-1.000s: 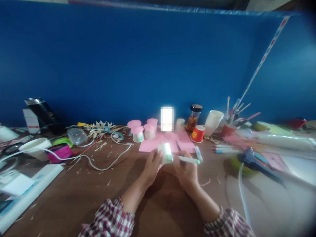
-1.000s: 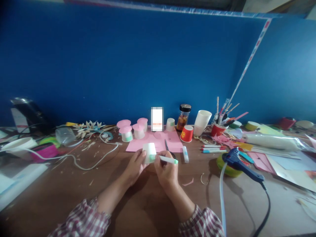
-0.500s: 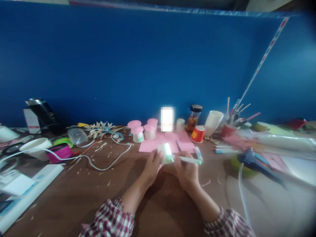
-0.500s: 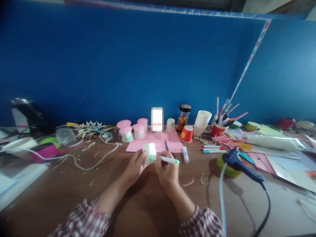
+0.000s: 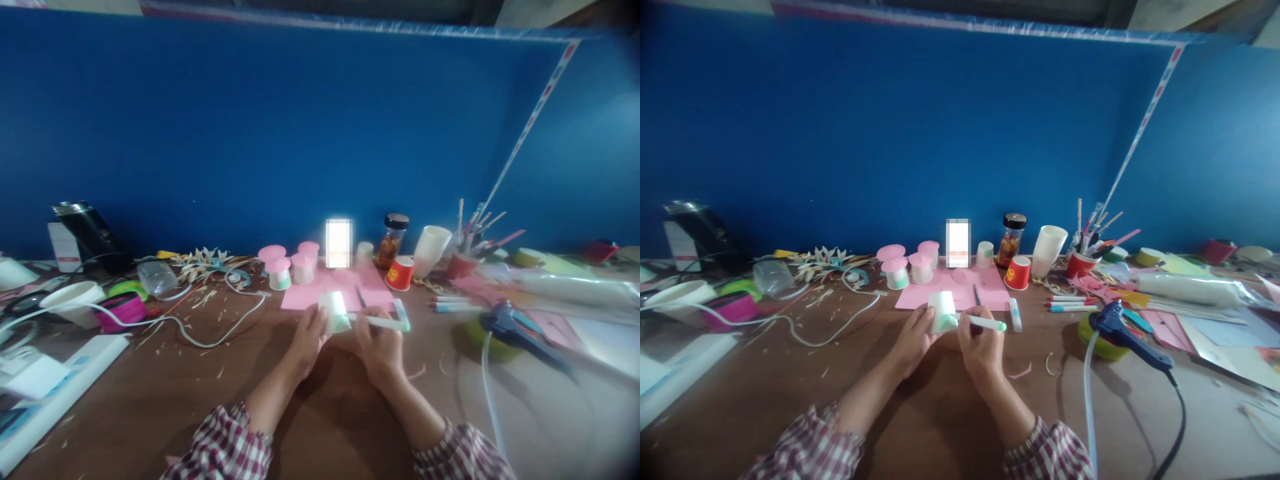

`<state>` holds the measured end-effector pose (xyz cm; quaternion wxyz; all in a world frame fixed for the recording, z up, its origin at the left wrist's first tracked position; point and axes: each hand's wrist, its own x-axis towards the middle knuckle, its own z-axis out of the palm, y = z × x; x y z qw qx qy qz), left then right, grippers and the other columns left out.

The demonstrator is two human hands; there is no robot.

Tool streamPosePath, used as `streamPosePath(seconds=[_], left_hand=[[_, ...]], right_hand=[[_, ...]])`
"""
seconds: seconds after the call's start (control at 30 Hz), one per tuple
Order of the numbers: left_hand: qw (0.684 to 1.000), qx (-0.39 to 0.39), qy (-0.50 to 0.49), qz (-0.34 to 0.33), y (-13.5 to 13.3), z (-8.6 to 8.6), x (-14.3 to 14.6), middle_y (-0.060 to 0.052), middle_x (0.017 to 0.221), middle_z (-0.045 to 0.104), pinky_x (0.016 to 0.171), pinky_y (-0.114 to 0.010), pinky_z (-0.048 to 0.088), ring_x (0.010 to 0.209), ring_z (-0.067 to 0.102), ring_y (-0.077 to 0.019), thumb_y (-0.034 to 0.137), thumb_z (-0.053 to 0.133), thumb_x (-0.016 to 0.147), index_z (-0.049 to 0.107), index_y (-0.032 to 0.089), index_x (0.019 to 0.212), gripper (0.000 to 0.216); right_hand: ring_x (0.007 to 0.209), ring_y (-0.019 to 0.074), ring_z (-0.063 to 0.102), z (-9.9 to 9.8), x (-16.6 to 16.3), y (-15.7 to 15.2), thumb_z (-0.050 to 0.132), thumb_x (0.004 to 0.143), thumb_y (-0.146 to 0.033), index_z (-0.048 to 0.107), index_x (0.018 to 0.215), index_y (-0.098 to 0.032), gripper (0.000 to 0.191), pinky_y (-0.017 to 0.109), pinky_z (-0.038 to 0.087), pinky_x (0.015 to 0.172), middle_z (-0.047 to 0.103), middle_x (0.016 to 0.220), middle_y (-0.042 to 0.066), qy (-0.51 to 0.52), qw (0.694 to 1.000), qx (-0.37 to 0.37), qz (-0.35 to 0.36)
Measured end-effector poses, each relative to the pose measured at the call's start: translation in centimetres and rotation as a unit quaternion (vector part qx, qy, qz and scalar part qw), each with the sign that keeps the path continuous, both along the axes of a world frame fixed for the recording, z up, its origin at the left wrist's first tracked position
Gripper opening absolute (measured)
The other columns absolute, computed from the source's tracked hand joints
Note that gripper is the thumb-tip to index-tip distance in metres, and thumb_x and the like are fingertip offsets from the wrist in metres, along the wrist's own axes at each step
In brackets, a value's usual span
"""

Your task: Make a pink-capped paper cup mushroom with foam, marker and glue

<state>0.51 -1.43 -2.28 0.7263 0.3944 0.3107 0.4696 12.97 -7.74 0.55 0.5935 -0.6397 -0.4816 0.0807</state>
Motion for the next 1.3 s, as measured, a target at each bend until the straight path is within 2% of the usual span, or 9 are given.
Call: streamPosePath(seconds=[0.53,0.83,1.07,1.13,1.3], left_hand=[[1.000,0.002,-0.013,-0.016,-0.21,0.41,-0.04,-0.007,0.117,0.061,0.101,-0.044,0.039,0.113,0.054,-0.0236,0.046,0.063,0.079,0.057,0.022,0.106,0.036],[1.000,0.000,-0.013,-0.013,-0.08,0.00,-0.02,-0.006,0.115,0.061,0.101,-0.046,0.038,0.111,0.055,-0.0236,0.046,0.062,0.080,0.058,0.023,0.104,0.034],[0.999,0.003,-0.026,-0.020,-0.18,0.31,-0.01,-0.006,0.111,0.063,0.101,-0.044,0.039,0.109,0.056,-0.0220,0.045,0.063,0.080,0.058,0.022,0.103,0.033],[1.000,0.003,-0.020,-0.017,-0.17,0.35,0.00,-0.005,0.110,0.062,0.100,-0.044,0.039,0.109,0.056,-0.0220,0.045,0.062,0.080,0.058,0.023,0.102,0.031],[1.000,0.006,0.010,0.001,-0.10,0.15,0.06,-0.006,0.113,0.060,0.097,-0.046,0.040,0.108,0.054,-0.0225,0.045,0.062,0.081,0.057,0.024,0.104,0.032]], right_hand=[[0.050,0.0120,0.052,0.34,-0.10,-0.18,0.056,0.082,-0.032,0.059,0.075,-0.017,0.017,0.021,0.041,0.047,0.060,0.058,-0.001,0.029,0.999,0.000,0.028],[0.050,0.0126,0.053,0.31,-0.20,-0.11,0.054,0.082,-0.030,0.058,0.074,-0.018,0.015,0.022,0.042,0.048,0.059,0.058,-0.001,0.011,1.000,0.007,0.006],[0.052,0.0123,0.053,0.13,0.06,-0.04,0.054,0.083,-0.028,0.059,0.074,-0.017,0.015,0.022,0.042,0.049,0.059,0.060,0.000,0.006,1.000,0.007,-0.006],[0.052,0.0120,0.053,0.00,0.04,-0.08,0.054,0.082,-0.027,0.059,0.074,-0.017,0.013,0.021,0.042,0.049,0.059,0.060,-0.001,0.004,1.000,0.014,0.003],[0.049,0.0106,0.051,-0.35,-0.33,-0.34,0.055,0.081,-0.026,0.060,0.080,-0.017,0.010,0.021,0.042,0.049,0.058,0.060,-0.002,-0.021,0.997,0.028,0.076]])
